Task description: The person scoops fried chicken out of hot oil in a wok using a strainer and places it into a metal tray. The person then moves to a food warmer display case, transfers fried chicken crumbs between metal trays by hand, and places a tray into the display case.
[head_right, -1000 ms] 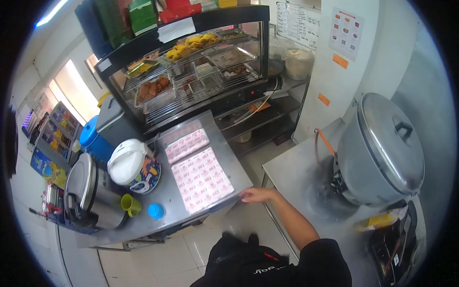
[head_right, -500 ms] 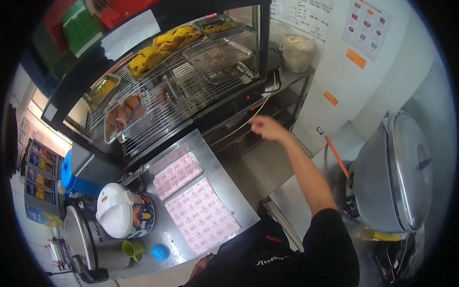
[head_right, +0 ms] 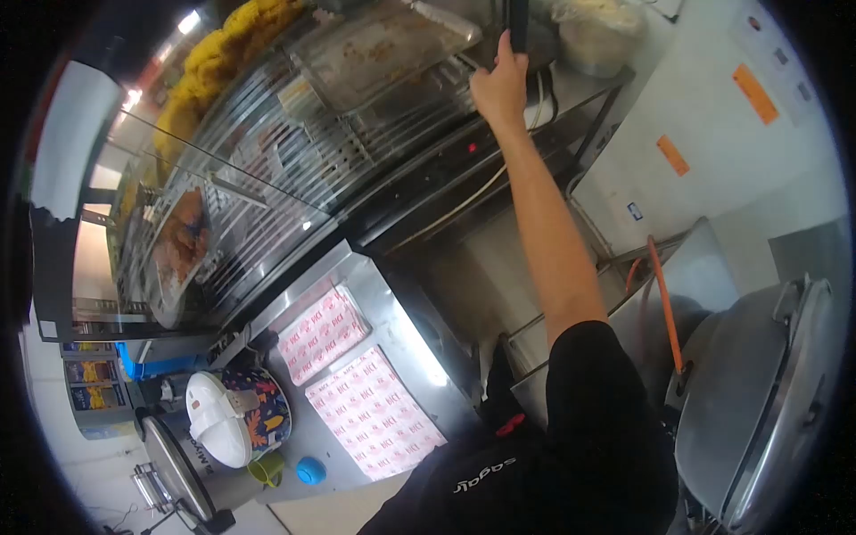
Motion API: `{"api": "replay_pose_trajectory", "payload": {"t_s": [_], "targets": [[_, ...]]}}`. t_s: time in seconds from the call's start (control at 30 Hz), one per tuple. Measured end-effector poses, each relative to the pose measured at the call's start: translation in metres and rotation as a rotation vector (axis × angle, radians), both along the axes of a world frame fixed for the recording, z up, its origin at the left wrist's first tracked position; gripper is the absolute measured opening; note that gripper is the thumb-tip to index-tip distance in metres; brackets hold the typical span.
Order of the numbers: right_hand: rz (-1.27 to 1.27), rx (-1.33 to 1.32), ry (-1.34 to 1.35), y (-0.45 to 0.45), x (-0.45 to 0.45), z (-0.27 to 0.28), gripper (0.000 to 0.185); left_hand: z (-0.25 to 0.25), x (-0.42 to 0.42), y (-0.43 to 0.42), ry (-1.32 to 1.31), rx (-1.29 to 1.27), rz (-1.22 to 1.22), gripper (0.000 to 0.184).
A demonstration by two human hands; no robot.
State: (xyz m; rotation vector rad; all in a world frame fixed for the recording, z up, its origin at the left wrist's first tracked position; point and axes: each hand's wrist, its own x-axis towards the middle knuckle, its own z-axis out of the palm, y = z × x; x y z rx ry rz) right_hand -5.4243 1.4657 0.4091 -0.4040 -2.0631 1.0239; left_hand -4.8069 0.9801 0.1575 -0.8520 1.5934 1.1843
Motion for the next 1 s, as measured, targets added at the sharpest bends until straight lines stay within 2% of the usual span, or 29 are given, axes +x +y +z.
{"api": "replay_pose_trajectory", "payload": {"t_s": [0.13,0.23,0.37,0.47,0.5,0.6,0.63,0.7,0.8,1.0], "targets": [[0.217,-0.344,-0.082,-0.007,-0.002,0.001,0.072,0.010,0.015,0.003,-0.053,-0.037,0.020,0.055],[0.169,-0.071,-0.019,-0.006,-0.012,-0.012,0.094,0.018,0.030,0.001,-0.108,-0.058,0.002,0.055],[0.179,0.046,-0.029,-0.014,0.010,-0.008,0.093,0.024,0.038,-0.001,-0.179,-0.087,-0.034,0.055],[0.139,0.358,0.111,-0.002,0.009,-0.036,0.089,0.022,0.035,0.000,-0.225,-0.106,-0.055,0.055],[0.175,0.282,0.043,0.001,0.021,-0.025,0.088,0.020,0.031,0.002,-0.233,-0.116,-0.058,0.055],[0.148,0.289,0.207,0.012,0.014,-0.041,0.087,0.020,0.021,0.001,-0.262,-0.142,-0.080,0.055],[0.183,0.275,0.193,0.012,0.009,-0.045,0.090,0.018,0.017,0.001,-0.271,-0.146,-0.084,0.055],[0.091,0.369,0.152,0.003,0.002,-0.057,0.098,0.017,0.008,0.000,-0.284,-0.157,-0.095,0.055],[0.153,0.281,0.110,-0.004,-0.003,-0.057,0.108,0.015,-0.003,0.000,-0.301,-0.177,-0.085,0.054],[0.209,0.254,0.055,-0.027,0.005,-0.061,0.110,0.014,-0.009,0.001,-0.320,-0.213,-0.093,0.054]]}}
